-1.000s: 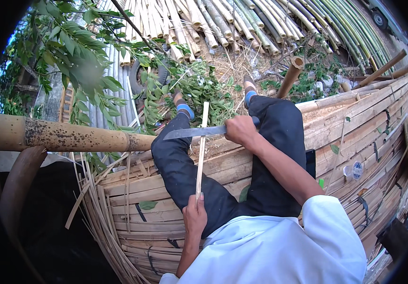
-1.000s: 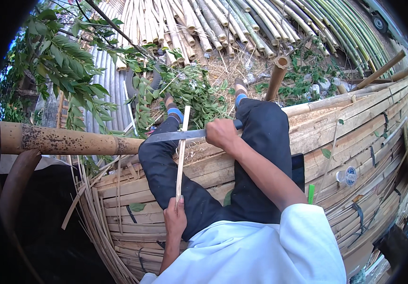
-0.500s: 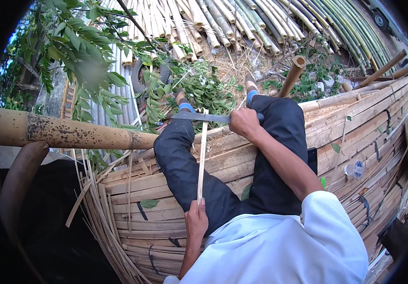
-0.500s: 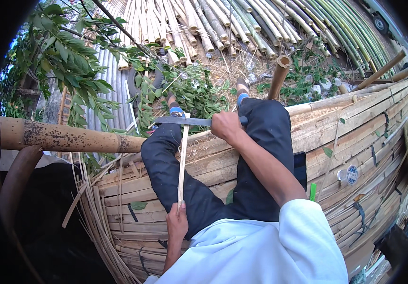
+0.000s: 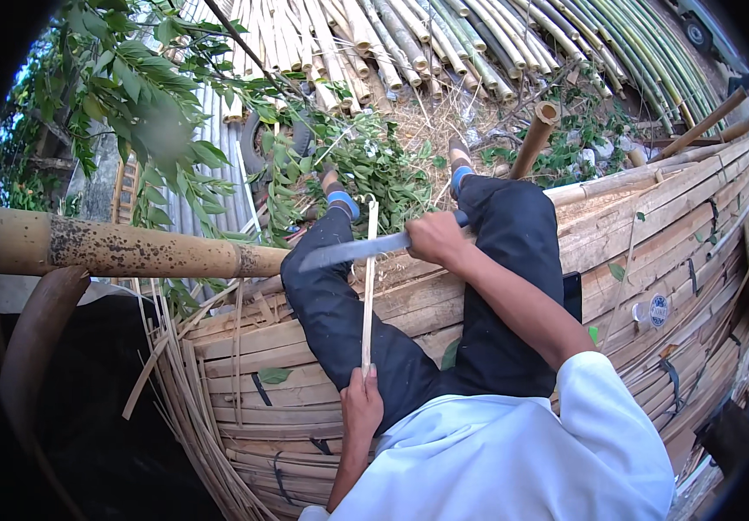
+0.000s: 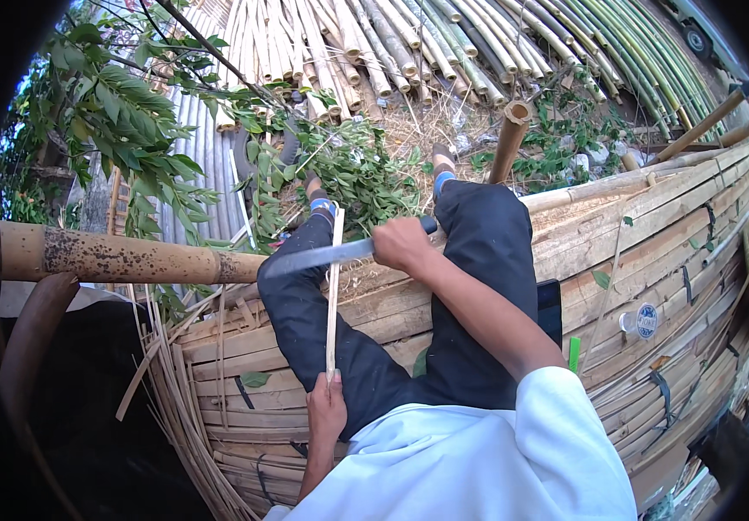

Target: The person shapes a bamboo strip using a machete, drawing the blade along the length of the wood to remove thin shavings.

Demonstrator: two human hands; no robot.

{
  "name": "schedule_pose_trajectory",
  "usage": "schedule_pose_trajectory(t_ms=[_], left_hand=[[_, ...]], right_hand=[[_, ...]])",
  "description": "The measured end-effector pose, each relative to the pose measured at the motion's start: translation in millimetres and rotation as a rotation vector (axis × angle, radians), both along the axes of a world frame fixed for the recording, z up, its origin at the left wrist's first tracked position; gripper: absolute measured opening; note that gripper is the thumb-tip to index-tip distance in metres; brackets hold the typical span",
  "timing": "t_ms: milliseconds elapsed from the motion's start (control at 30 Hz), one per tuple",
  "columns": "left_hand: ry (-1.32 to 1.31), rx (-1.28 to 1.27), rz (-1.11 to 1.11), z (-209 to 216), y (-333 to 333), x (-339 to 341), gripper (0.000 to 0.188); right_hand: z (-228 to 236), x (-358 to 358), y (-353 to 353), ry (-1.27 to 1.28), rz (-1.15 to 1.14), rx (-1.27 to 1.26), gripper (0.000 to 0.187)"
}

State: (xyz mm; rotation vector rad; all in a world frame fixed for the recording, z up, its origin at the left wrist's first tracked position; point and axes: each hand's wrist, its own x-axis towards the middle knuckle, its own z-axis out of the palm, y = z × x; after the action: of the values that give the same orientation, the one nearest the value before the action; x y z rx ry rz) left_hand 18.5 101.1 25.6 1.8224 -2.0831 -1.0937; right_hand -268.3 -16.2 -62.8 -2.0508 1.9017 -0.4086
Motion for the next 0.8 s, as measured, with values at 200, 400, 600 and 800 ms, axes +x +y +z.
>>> schedule_pose_trajectory(t_ms=[200,400,600,800], left_hand=[[0.067,-0.045,-0.022,-8,2,3,0.037],[0.484,0.398,0.163,-23,-12,20,0.034],[0.58,0.531,0.15,-14,-15,23,0.033],[0.59,0.557,0.165,-13,-18,22,0.032]], right_hand=[[9,0,-2,0.042,-0.15,0.093,0.022],[-8,-25,-5,-0.657,-0.661,0.328,0.038],[41,-1,4,-1.189,-0.63,0.25,0.032],[83,19,22,-1.729,-0.503,0.285,0.025]])
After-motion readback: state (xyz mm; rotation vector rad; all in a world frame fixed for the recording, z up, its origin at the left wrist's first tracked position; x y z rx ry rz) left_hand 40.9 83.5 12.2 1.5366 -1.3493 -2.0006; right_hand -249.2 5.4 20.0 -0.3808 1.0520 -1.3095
